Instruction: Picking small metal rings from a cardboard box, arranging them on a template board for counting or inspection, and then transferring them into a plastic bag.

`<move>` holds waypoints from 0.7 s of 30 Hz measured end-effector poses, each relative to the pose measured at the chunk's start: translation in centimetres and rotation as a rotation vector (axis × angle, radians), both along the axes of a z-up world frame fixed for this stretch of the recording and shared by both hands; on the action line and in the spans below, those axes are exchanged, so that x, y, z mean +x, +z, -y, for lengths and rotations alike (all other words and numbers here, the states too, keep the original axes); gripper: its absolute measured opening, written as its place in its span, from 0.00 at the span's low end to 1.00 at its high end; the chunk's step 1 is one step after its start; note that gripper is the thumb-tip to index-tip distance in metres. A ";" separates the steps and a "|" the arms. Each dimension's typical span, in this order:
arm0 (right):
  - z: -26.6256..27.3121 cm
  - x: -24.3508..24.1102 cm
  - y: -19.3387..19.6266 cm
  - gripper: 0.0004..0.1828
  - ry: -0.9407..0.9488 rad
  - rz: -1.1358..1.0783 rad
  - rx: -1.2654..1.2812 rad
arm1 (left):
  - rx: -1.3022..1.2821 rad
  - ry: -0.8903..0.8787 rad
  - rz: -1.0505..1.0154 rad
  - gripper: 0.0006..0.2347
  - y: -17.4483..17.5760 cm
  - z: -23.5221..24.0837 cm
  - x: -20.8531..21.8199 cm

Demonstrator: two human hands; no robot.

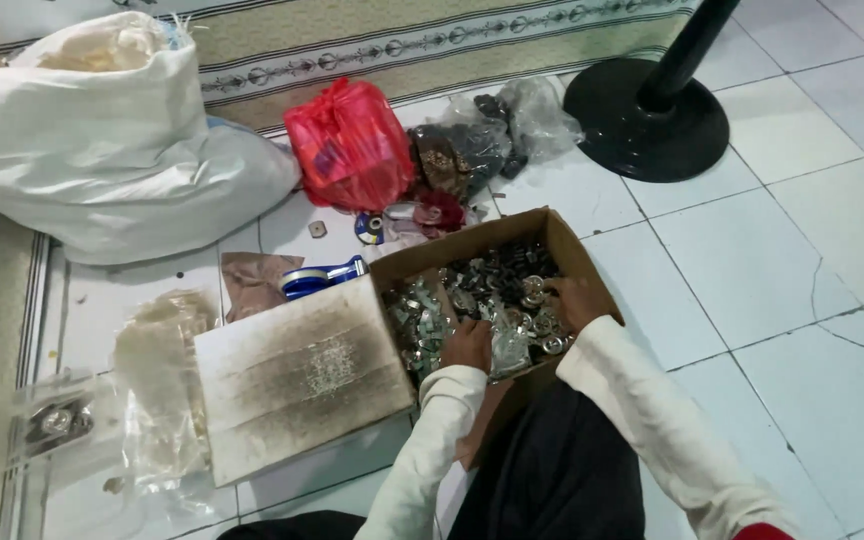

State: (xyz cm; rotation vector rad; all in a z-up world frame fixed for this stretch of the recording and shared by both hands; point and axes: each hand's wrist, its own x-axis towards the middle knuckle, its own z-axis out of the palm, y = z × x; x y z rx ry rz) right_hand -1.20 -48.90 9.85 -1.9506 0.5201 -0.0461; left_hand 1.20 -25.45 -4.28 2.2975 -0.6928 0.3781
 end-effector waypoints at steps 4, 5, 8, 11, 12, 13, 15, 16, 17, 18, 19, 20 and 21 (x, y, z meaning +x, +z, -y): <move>2.3 0.2 -0.5 0.21 0.249 -0.270 -0.649 | 0.169 -0.066 -0.232 0.05 6.5 4.3 -0.3; 1.6 0.1 0.6 0.22 0.285 -0.346 -0.707 | 0.193 -0.071 -0.285 0.06 6.2 5.7 -0.1; -0.4 -1.1 3.4 0.21 0.379 -0.415 -0.884 | 0.305 -0.077 -0.491 0.09 4.0 8.8 0.7; -0.7 -0.7 2.4 0.17 0.466 -0.352 -0.996 | 0.483 -0.161 -0.577 0.12 3.8 11.3 1.2; -0.5 -0.3 1.4 0.14 0.498 -0.304 -0.986 | 0.574 -0.245 -0.515 0.15 4.1 11.9 1.1; -0.8 -0.5 2.1 0.14 0.496 -0.309 -0.982 | 0.576 -0.250 -0.518 0.15 2.5 12.7 1.5; -1.3 -1.1 3.6 0.07 0.535 -0.301 -1.151 | 0.550 -0.155 -0.632 0.15 -0.9 14.1 2.0; -0.3 -0.8 1.8 0.07 0.536 -0.307 -1.149 | 0.552 -0.159 -0.637 0.15 -0.6 14.1 2.0; 0.6 -0.5 0.1 0.08 0.548 -0.289 -1.145 | 0.591 -0.226 -0.540 0.12 -0.2 14.0 2.1; 1.6 -0.2 -1.6 0.09 0.561 -0.270 -1.142 | 0.627 -0.293 -0.442 0.09 0.2 13.9 2.2; 2.3 -0.1 -2.3 0.09 0.561 -0.267 -1.146 | 0.625 -0.291 -0.439 0.09 2.5 13.1 2.0; 2.9 0.1 -3.1 0.12 0.583 -0.273 -1.053 | 0.531 -0.298 -0.524 0.10 4.9 12.3 1.7; 3.3 -0.3 -4.2 0.18 0.603 -0.282 -0.952 | 0.442 -0.307 -0.613 0.12 7.0 11.1 0.9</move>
